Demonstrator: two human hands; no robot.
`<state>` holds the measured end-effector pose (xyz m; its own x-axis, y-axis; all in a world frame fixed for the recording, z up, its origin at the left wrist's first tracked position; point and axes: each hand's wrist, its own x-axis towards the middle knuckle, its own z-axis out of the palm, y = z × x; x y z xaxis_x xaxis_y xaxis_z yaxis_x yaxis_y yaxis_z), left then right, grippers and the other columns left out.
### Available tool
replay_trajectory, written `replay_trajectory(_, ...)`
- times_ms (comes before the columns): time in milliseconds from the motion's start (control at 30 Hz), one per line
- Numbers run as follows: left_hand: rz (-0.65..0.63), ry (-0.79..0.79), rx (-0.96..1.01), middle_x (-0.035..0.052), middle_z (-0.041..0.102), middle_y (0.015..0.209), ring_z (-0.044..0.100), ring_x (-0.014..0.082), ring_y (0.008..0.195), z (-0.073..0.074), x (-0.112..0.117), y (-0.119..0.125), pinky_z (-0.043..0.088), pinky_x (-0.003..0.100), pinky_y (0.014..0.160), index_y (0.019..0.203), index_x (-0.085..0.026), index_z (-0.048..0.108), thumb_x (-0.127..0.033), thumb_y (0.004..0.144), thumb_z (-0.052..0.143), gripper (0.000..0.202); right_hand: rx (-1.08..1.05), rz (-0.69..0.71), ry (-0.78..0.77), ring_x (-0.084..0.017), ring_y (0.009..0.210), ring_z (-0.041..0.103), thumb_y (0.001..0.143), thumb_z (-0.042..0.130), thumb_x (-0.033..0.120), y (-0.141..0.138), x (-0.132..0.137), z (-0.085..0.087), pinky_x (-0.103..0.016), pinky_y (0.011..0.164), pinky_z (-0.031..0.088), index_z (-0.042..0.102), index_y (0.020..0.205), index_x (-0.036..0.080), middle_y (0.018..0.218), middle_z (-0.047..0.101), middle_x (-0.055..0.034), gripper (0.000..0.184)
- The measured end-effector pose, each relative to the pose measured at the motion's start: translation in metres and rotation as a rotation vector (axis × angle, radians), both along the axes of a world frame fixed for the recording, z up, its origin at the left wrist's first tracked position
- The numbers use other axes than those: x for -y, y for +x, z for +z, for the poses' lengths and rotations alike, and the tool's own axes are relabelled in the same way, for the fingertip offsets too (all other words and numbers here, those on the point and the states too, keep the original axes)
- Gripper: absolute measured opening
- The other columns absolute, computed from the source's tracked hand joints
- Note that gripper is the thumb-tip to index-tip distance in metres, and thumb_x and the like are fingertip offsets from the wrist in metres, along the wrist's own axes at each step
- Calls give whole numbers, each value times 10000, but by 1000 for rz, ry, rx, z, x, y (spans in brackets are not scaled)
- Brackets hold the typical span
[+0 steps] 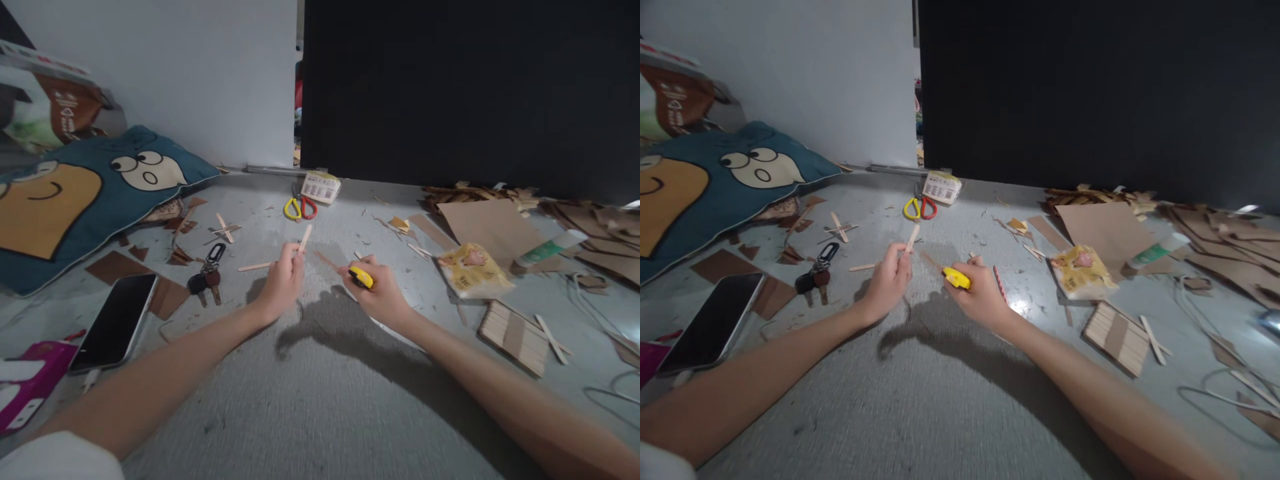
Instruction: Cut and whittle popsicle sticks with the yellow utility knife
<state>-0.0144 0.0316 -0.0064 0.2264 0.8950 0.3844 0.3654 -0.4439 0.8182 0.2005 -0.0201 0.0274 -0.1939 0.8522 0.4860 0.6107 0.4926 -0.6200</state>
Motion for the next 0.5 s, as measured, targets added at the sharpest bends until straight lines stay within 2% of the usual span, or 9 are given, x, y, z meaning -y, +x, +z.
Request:
replay_trajectory(67, 5, -32, 154, -104, 425, 545, 420, 123, 463, 1, -2, 2, 324, 238, 522, 1051, -231, 490, -462, 1098, 388, 257, 86, -40, 6, -188, 674, 465, 991, 545, 338, 2, 1, -6, -324, 726, 391, 468, 633, 236, 554, 467, 14, 381)
replay_trajectory(133, -66, -53, 296, -117, 399, 518, 389, 122, 446, 3, -2, 4, 334, 243, 514, 1015, -243, 458, -544, 1094, 387, 319, 217, -45, -34, -204, 709, 489, 929, 620, 278, 6, -2, -12, -331, 750, 380, 543, 665, 239, 575, 530, 3, 278)
replay_trajectory(267, -181, -38, 385, -126, 388, 507, 348, 114, 437, 5, 5, 7, 319, 244, 499, 975, -253, 424, -637, 1069, 422, 395, 392, -34, -79, -161, 621, 460, 856, 670, 240, 12, -9, -23, -367, 813, 349, 569, 687, 221, 607, 599, 10, 198)
replay_trajectory(400, -229, -42, 362, -125, 392, 525, 346, 107, 442, 4, 11, 9, 310, 244, 491, 967, -254, 411, -640, 1072, 417, 400, 272, -80, 28, -147, 607, 495, 896, 615, 291, 11, -10, -22, -404, 851, 340, 557, 742, 215, 647, 621, 20, 182)
replay_trajectory(500, -241, -47, 309, -121, 400, 545, 364, 107, 460, 0, 12, 8, 320, 244, 500, 977, -252, 406, -613, 1082, 409, 375, 98, -126, 193, -186, 723, 592, 1007, 514, 366, 11, -4, -11, -415, 851, 381, 589, 782, 225, 728, 645, -7, 275)
